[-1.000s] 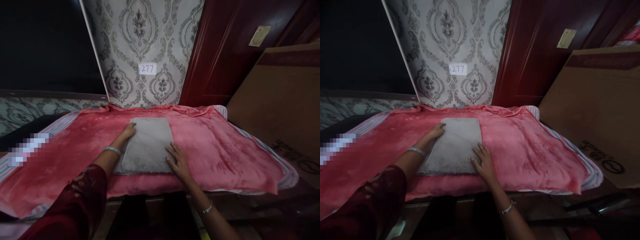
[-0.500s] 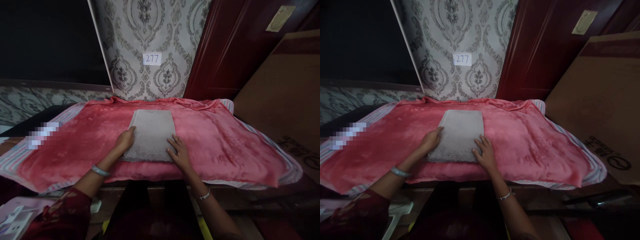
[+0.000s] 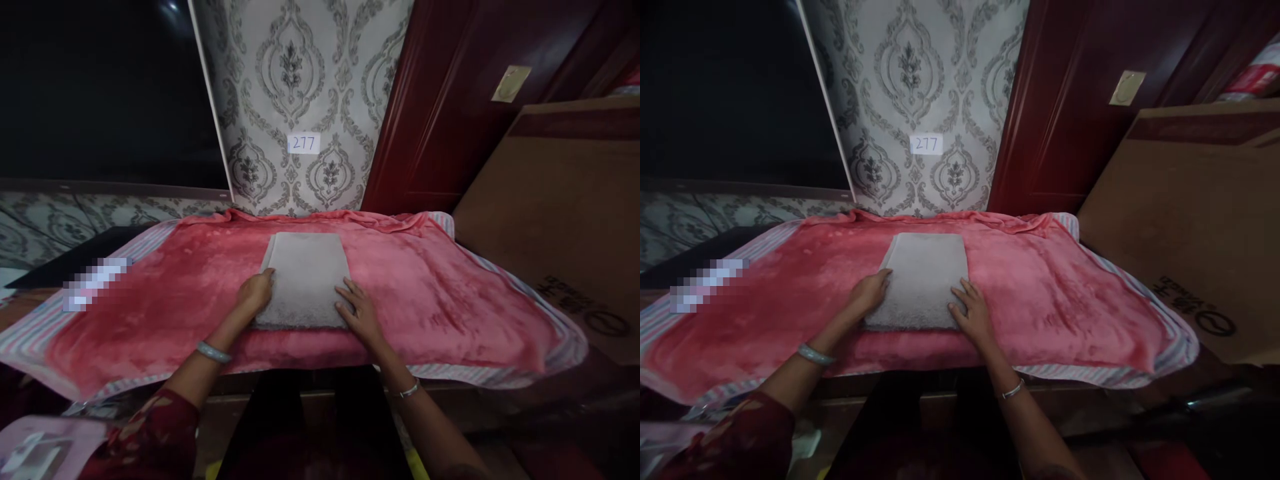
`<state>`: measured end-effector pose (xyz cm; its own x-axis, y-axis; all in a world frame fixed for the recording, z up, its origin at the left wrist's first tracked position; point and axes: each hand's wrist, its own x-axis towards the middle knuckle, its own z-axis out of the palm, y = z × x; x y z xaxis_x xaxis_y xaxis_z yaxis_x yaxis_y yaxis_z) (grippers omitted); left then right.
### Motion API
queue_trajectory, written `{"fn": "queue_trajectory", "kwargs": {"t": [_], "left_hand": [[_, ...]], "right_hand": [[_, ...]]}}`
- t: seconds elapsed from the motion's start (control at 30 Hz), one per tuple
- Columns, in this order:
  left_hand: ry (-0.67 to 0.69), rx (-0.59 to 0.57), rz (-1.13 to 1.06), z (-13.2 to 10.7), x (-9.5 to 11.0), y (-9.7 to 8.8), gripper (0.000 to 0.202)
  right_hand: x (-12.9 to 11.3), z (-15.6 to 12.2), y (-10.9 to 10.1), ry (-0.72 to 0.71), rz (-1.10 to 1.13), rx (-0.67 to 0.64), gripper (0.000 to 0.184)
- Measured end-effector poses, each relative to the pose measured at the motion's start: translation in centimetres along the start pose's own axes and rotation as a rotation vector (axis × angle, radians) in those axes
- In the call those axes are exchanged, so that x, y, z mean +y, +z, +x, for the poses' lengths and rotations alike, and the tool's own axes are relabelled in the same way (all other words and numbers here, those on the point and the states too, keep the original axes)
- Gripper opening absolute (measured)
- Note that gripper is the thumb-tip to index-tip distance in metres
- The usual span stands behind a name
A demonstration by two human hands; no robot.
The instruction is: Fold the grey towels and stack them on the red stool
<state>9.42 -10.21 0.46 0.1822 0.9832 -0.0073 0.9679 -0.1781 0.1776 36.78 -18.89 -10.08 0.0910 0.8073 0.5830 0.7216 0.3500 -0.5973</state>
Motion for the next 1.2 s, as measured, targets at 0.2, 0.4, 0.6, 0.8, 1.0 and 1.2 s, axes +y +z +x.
{"fn": "queue_trajectory", "kwargs": {"t": [0.2,0.4,0.6,0.8,1.0,1.2], "left_hand": [[0.269,0.220,0.084,-2.6,2.2,-0.2,0.037],[0.459,0.224,0.040,-3.1,3.7,2.1,0.056],[0.398,0.271,0.054,-2.2,1.0,6.4,0.065],[0.452,0.394,0.055,-2.5,0.2,7.8,0.065],[0.474,0.433,0.021,-3.0,0.1,7.4,0.063],[0.508,0.598,0.000,-3.8,-0.1,7.2,0.044]], "right_hand": [[-0.4,0.4,-0.9,0.028,-0.077,-0.080,0.050],[-3.3,5.3,-0.8,-0.193,-0.200,-0.431,0.049],[-2.6,11.2,2.4,-0.379,-0.331,-0.804,0.057],[2.4,17.6,3.7,-0.274,-0.437,-0.752,0.062],[6.8,23.0,4.2,-0.020,-0.542,-0.735,0.061],[4.2,22.7,4.3,-0.023,-0.575,-0.679,0.062]]}}
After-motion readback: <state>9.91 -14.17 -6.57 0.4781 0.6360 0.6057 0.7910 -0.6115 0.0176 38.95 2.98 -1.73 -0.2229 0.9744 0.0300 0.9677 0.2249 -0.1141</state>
